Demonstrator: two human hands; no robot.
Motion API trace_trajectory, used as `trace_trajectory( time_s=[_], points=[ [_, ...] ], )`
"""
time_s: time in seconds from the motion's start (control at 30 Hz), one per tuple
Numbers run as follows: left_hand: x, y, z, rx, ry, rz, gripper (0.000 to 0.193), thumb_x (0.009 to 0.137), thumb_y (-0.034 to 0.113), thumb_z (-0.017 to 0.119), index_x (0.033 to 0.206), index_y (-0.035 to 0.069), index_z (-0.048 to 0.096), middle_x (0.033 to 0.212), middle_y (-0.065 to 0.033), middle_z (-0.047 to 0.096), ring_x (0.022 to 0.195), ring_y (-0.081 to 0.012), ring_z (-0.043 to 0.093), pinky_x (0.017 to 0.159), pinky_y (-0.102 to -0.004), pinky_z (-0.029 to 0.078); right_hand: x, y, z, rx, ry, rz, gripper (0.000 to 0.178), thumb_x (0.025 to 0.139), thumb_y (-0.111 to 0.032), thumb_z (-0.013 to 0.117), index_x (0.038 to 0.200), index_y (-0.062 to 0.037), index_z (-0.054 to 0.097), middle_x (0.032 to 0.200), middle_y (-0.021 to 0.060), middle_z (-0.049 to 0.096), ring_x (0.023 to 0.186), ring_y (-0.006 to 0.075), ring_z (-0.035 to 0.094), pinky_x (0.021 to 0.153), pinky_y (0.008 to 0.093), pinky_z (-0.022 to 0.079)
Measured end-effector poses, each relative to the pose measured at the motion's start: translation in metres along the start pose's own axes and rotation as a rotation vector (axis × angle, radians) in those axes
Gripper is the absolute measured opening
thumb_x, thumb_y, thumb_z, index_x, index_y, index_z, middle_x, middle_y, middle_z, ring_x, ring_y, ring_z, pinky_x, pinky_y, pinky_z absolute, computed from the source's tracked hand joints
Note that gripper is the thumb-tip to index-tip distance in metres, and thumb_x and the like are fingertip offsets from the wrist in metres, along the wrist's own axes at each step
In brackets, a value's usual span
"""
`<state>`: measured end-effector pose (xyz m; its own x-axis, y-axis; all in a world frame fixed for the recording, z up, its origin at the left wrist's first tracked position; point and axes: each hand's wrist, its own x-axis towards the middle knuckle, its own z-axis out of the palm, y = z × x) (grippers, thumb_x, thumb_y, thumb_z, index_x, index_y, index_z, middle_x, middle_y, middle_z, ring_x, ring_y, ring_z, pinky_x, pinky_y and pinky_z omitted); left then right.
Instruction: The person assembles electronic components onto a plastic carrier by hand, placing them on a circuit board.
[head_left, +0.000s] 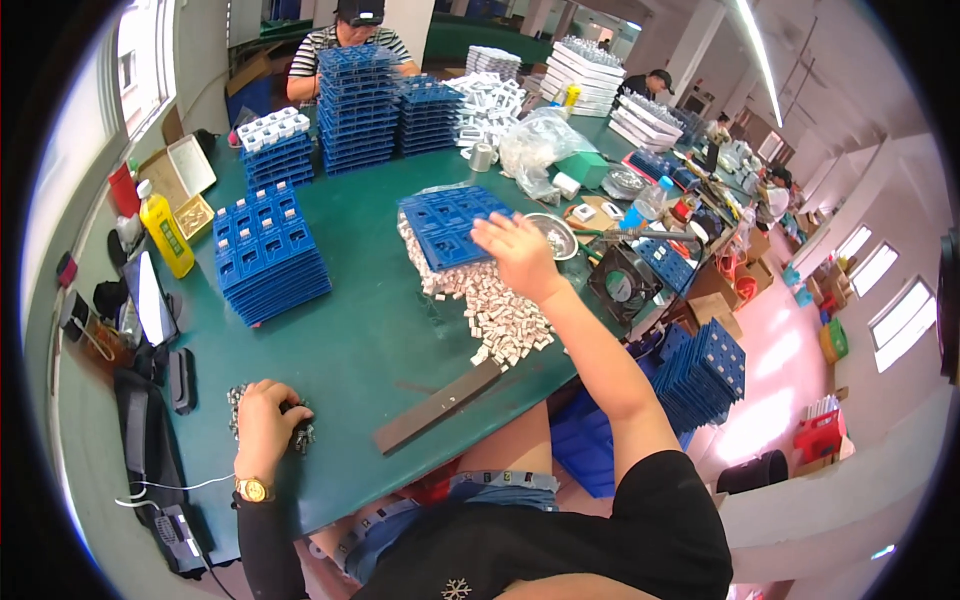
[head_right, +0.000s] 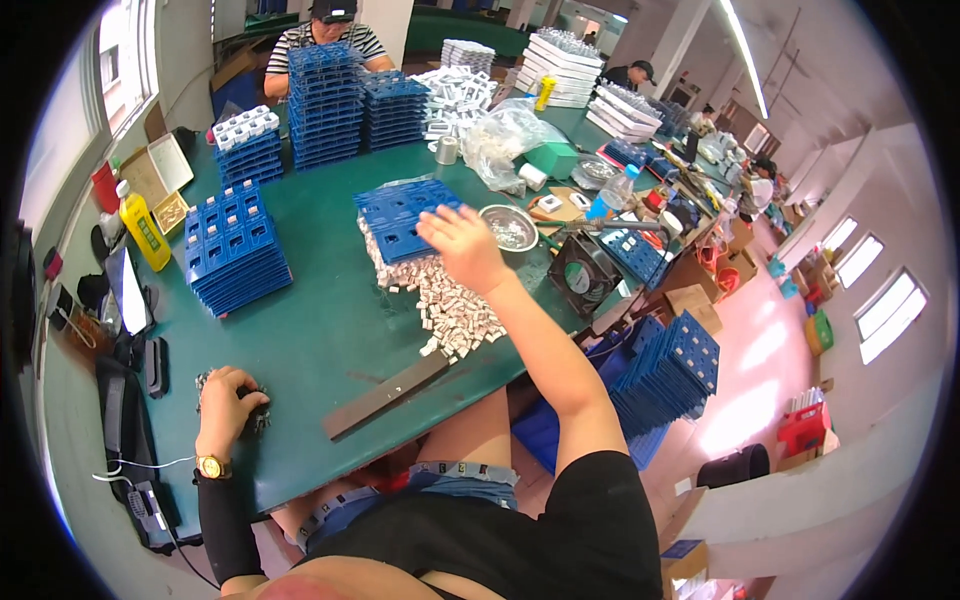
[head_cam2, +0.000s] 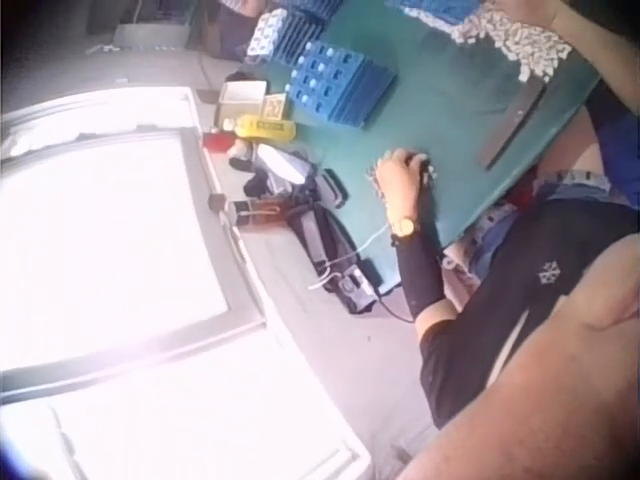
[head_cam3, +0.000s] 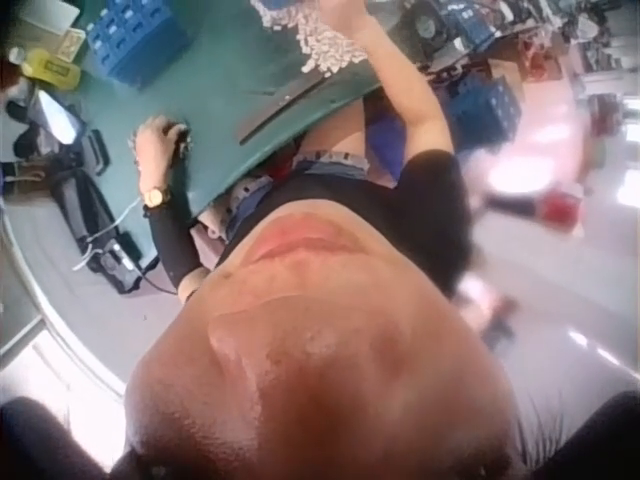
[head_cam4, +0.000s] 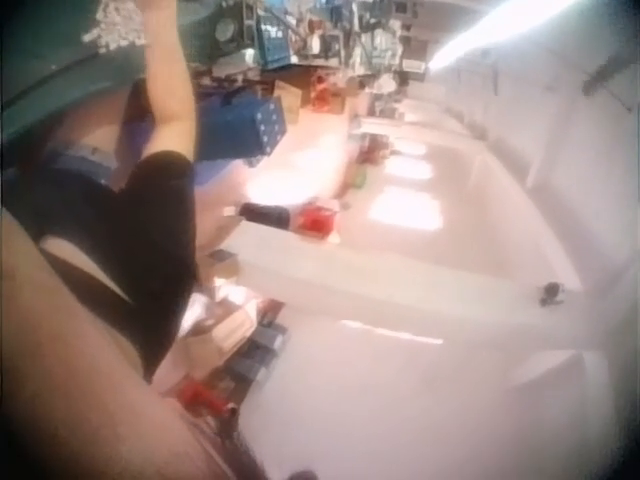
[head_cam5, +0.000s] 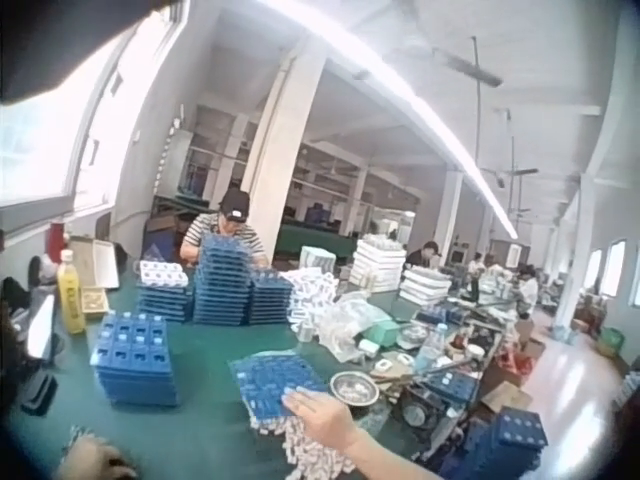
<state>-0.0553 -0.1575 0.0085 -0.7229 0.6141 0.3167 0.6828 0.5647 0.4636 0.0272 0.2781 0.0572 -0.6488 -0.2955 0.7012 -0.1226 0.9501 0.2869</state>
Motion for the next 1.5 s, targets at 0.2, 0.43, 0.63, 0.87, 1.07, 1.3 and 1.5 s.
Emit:
trace_trajectory(
  time_s=[0.2, 0.43, 0.63, 0.87, 1.07, 1.3, 1.5],
  points=[
    [0.007, -0.005, 0.006, -0.027, 0.064, 0.021, 0.010, 0.071, 0.008, 0.073, 0.075, 0.001, 0.067, 0.081, -0.0127, 0.063, 0.075, -0.0327, 0.057, 0.071, -0.0404, 0.045, -0.012, -0.101, -0.045, 0.321, -0.059, -0.277, 0.031, 0.083, -0.015, 0.054, 0.112, -0.0088, 0.062, 0.124, 0.0092, 0.062, 0.109, 0.0276, 0.062, 0.085, 0.0383, 0.051],
    [0.010, 0.002, 0.009, -0.162, 0.240, -0.058, 0.002, 0.078, -0.001, 0.065, 0.080, -0.001, 0.064, 0.079, -0.0115, 0.058, 0.069, -0.0241, 0.057, 0.063, -0.0326, 0.045, -0.055, -0.178, -0.054, 0.433, -0.170, -0.203, 0.036, 0.085, -0.018, 0.049, 0.117, -0.0063, 0.060, 0.122, 0.0189, 0.059, 0.111, 0.0338, 0.058, 0.092, 0.0427, 0.048],
    [-0.002, 0.006, 0.006, -0.121, 0.265, -0.123, 0.004, 0.080, 0.001, 0.066, 0.083, -0.001, 0.065, 0.080, -0.0090, 0.053, 0.067, -0.0196, 0.053, 0.062, -0.0296, 0.043, -0.067, -0.201, -0.048, 0.538, -0.287, -0.226, 0.038, 0.085, -0.017, 0.054, 0.121, -0.0039, 0.055, 0.132, 0.0188, 0.053, 0.122, 0.0336, 0.052, 0.093, 0.0424, 0.047],
    [0.012, 0.018, 0.012, -0.175, 0.325, -0.026, 0.008, 0.083, 0.006, 0.069, 0.088, 0.001, 0.067, 0.077, -0.0096, 0.064, 0.065, -0.0180, 0.061, 0.064, -0.0275, 0.049, -0.039, -0.135, -0.048, 0.727, -0.079, -0.190, 0.039, 0.069, -0.025, 0.076, 0.101, -0.0049, 0.064, 0.111, 0.0165, 0.061, 0.105, 0.0365, 0.058, 0.089, 0.0456, 0.048],
    [0.014, 0.011, 0.015, -0.283, 0.231, -0.094, 0.009, 0.083, 0.006, 0.069, 0.089, 0.001, 0.068, 0.079, -0.0109, 0.067, 0.067, -0.0177, 0.064, 0.064, -0.0278, 0.049, -0.047, -0.069, 0.007, 0.612, -0.195, 0.489, 0.014, 0.080, -0.010, 0.068, 0.093, -0.0037, 0.071, 0.090, 0.0113, 0.067, 0.082, 0.0274, 0.064, 0.072, 0.0363, 0.052],
    [0.003, 0.009, 0.012, -0.142, 0.159, 0.031, 0.004, 0.080, 0.003, 0.068, 0.084, 0.002, 0.065, 0.077, -0.0110, 0.063, 0.068, -0.0253, 0.062, 0.064, -0.0325, 0.049, -0.034, -0.077, 0.061, 0.200, -0.499, 0.515, 0.023, 0.089, -0.017, 0.046, 0.089, -0.0006, 0.062, 0.090, 0.0209, 0.062, 0.088, 0.0386, 0.062, 0.075, 0.0470, 0.051],
    [0.001, 0.018, 0.006, -0.196, 0.219, 0.123, 0.008, 0.076, 0.000, 0.070, 0.082, 0.001, 0.065, 0.076, -0.0112, 0.062, 0.066, -0.0253, 0.059, 0.062, -0.0329, 0.047, -0.042, -0.072, 0.054, 0.207, -0.300, 0.371, 0.013, 0.082, -0.011, 0.052, 0.085, -0.0038, 0.063, 0.085, 0.0163, 0.060, 0.083, 0.0345, 0.062, 0.070, 0.0443, 0.052]
  ],
)
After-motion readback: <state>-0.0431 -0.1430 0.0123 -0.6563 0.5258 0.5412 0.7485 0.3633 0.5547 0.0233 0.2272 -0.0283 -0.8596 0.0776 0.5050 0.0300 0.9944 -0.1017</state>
